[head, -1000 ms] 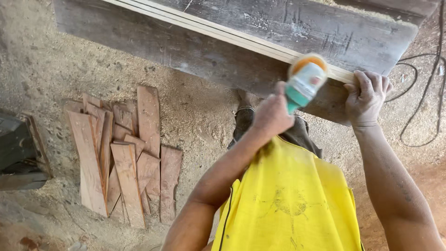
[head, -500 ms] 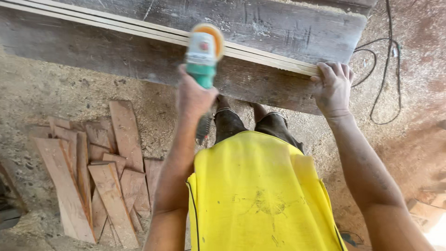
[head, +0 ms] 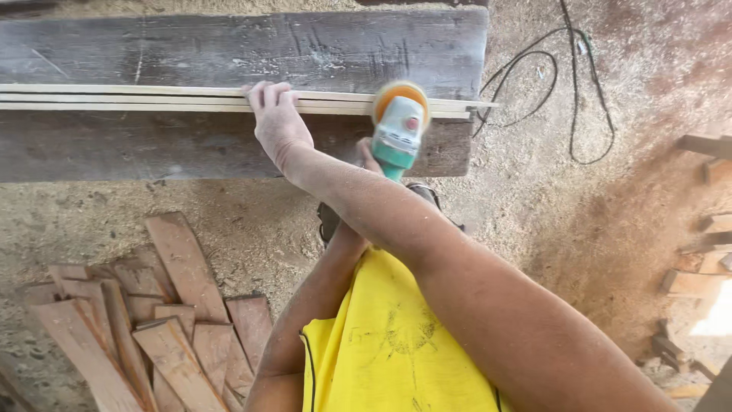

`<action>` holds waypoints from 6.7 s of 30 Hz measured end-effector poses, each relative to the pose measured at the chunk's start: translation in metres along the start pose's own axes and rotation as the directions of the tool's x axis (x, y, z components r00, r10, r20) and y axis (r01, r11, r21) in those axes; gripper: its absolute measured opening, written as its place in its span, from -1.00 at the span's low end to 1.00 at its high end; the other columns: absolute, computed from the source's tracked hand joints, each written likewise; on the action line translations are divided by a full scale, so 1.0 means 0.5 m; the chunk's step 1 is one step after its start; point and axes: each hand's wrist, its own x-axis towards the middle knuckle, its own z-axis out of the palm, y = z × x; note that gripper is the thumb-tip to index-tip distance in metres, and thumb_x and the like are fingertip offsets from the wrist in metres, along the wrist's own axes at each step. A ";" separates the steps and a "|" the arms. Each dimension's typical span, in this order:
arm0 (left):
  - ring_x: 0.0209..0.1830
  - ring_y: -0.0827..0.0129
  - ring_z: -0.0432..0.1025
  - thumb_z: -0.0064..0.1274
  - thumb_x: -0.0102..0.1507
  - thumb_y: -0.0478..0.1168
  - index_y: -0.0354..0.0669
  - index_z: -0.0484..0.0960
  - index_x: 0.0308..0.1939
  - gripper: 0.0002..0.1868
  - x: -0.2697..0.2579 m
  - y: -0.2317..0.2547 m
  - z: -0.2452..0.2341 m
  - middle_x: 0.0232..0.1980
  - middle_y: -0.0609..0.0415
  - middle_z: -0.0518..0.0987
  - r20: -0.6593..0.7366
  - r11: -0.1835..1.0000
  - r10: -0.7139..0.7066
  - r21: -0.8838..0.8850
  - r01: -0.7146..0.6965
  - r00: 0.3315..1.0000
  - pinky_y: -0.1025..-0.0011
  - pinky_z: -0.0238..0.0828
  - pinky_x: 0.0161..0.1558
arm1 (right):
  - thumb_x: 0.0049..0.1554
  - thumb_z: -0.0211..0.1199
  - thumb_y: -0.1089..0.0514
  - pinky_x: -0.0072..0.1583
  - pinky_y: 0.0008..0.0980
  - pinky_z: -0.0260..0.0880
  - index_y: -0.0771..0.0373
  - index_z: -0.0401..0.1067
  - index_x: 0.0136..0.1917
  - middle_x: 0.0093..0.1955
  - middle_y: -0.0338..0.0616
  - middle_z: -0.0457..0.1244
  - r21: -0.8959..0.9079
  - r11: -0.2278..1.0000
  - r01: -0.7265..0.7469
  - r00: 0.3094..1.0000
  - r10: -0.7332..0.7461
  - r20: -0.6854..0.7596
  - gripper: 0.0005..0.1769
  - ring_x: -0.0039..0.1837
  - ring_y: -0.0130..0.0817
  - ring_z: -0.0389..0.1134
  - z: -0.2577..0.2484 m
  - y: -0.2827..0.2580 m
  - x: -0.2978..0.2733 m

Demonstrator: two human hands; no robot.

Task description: The person uses a handheld power sander to smooth the surface of long, thin wooden planks. They hold the planks with one hand and move the sander along the length of the wood, generating sawdust. The person occasionally repositions the planks to continue sanding different sections.

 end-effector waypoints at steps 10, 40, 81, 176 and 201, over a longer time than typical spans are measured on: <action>-0.10 -0.07 0.57 0.15 0.17 -0.28 -0.18 -0.09 0.48 -0.08 -0.003 0.131 0.101 0.03 -0.31 0.51 0.366 0.947 -0.020 0.307 -0.100 0.931 0.09 0.61 -0.11 | 0.19 0.23 0.11 0.04 -0.26 0.27 0.36 0.19 0.50 0.30 0.18 0.14 -0.229 0.959 0.167 0.984 -0.175 -0.015 -0.33 0.15 -0.10 0.22 0.019 0.009 0.005; -0.16 0.01 0.60 0.23 0.12 -0.26 -0.28 -0.03 0.42 -0.08 0.022 -0.125 -0.053 -0.10 -0.22 0.59 -0.187 0.996 -0.066 -0.064 0.055 0.980 0.17 0.62 -0.06 | 0.11 0.31 0.13 0.12 -0.24 0.33 0.46 0.03 0.57 -0.06 0.01 0.39 -0.363 0.912 0.193 0.979 -0.205 0.005 -0.12 0.00 -0.21 0.38 -0.027 0.005 0.025; -0.15 -0.20 0.58 0.27 0.05 -0.28 -0.29 0.08 0.37 -0.10 -0.029 -0.080 -0.093 -0.17 -0.35 0.64 -0.158 0.986 0.142 0.111 -0.125 0.977 0.00 0.54 -0.09 | 0.30 0.41 0.15 0.42 -0.13 0.24 0.16 0.43 0.31 0.20 -0.13 0.22 0.686 0.728 0.001 0.873 0.334 -0.355 -0.65 0.25 -0.13 0.18 0.392 0.310 -0.371; -0.48 0.11 0.53 0.22 0.06 -0.27 -0.36 0.46 -0.06 -0.58 -0.206 -0.336 -0.272 -0.35 -0.10 0.56 -0.161 0.247 -0.538 -0.969 -0.028 0.827 0.19 0.60 -0.42 | 0.41 0.12 -0.15 0.33 -0.20 0.31 0.16 0.43 0.16 0.30 0.01 0.30 0.432 0.879 -0.203 0.874 0.361 -0.325 -0.65 0.30 -0.20 0.28 0.340 0.974 -0.145; -0.09 0.09 0.52 0.39 -0.03 0.27 -0.16 0.44 0.24 -0.08 0.093 -0.173 -0.150 -0.08 0.00 0.59 -0.423 0.816 0.428 0.562 -0.140 0.799 0.10 0.46 -0.08 | 0.03 0.52 -0.01 -0.05 -0.27 0.48 0.15 0.53 0.11 -0.11 -0.06 0.46 0.578 0.690 -0.435 0.816 0.032 0.577 -0.57 -0.16 -0.27 0.44 0.399 0.882 -0.239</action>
